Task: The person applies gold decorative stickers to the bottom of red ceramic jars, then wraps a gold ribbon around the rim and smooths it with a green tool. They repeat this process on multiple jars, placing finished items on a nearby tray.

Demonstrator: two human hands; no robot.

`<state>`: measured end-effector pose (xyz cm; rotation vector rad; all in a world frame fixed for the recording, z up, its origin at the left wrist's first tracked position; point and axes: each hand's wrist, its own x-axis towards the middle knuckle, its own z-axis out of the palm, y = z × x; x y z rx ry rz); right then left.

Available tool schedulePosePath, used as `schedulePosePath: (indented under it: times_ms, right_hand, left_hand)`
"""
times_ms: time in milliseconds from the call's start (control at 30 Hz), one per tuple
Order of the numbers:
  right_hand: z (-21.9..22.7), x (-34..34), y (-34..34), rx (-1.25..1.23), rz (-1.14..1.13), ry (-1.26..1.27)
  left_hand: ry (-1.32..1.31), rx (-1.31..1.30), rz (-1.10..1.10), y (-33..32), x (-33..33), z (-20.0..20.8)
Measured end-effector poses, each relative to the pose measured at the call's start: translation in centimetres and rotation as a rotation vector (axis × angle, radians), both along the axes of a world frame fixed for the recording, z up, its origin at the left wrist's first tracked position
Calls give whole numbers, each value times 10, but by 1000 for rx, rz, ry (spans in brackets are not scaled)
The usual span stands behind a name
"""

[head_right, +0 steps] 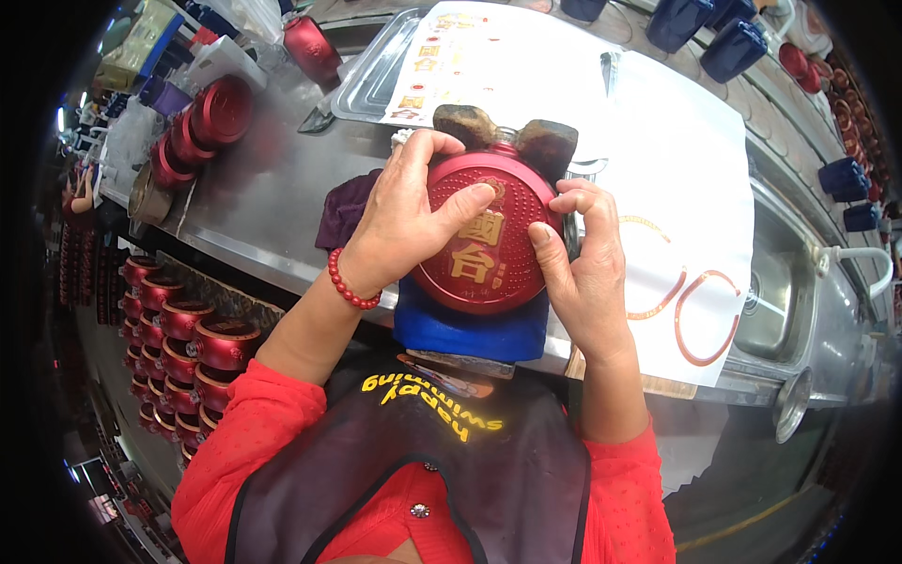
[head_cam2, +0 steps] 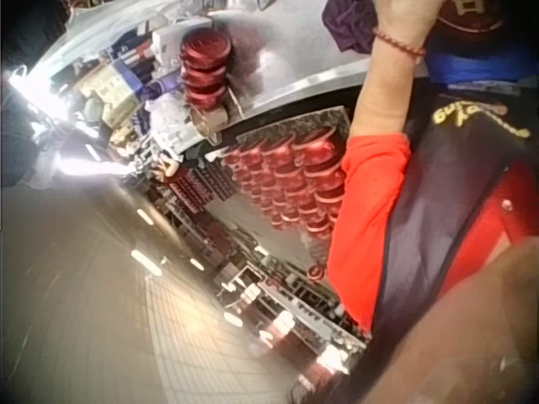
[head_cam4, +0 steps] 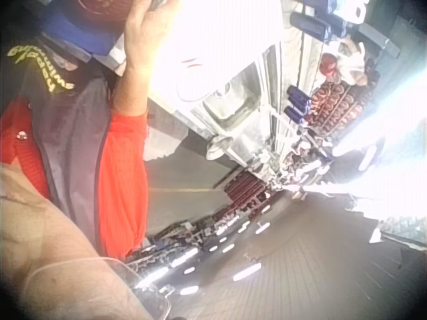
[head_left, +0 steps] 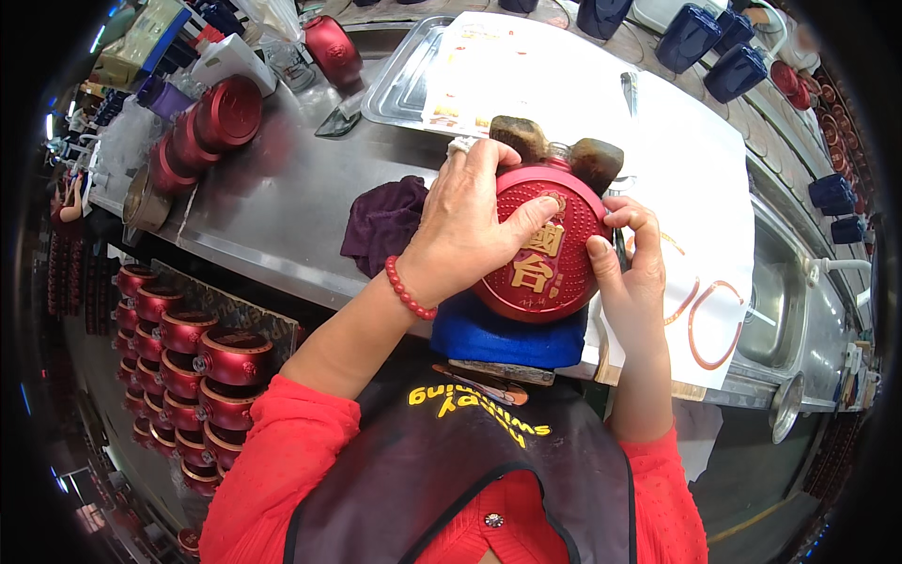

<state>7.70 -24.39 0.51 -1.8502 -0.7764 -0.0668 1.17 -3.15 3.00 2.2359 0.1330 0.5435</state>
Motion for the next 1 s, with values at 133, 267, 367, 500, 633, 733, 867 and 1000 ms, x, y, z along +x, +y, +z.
schedulePosePath:
  times_ms: [133, 267, 367, 500, 633, 733, 867, 1000]
  right_hand:
    - [-11, 1, -3, 11, 5, 11]
    - [-4, 1, -9, -126, -13, -33]
    - [28, 7, -9, 13, -82, -195]
    - [78, 21, 6, -303, 83, -372]
    - [81, 17, 30, -425, 331, -910]
    - [81, -2, 11, -386, 559, -647]
    - [82, 8, -5, -112, 336, -129]
    - [68, 11, 16, -233, 130, -696]
  left_hand:
    - [-5, 10, -2, 0, 0, -1]
    - [-22, 2, -11, 1, -1, -6]
    - [-83, -158, -57, 7, -7, -10]
    - [-222, -365, -191, 14, -15, -12]
    - [-309, 162, -262, 28, -19, -13]
    - [-339, 442, -306, 22, -27, -17]
    - [-297, 576, -371, -1, -52, -25]
    - [-359, 529, -346, -16, -77, -38]
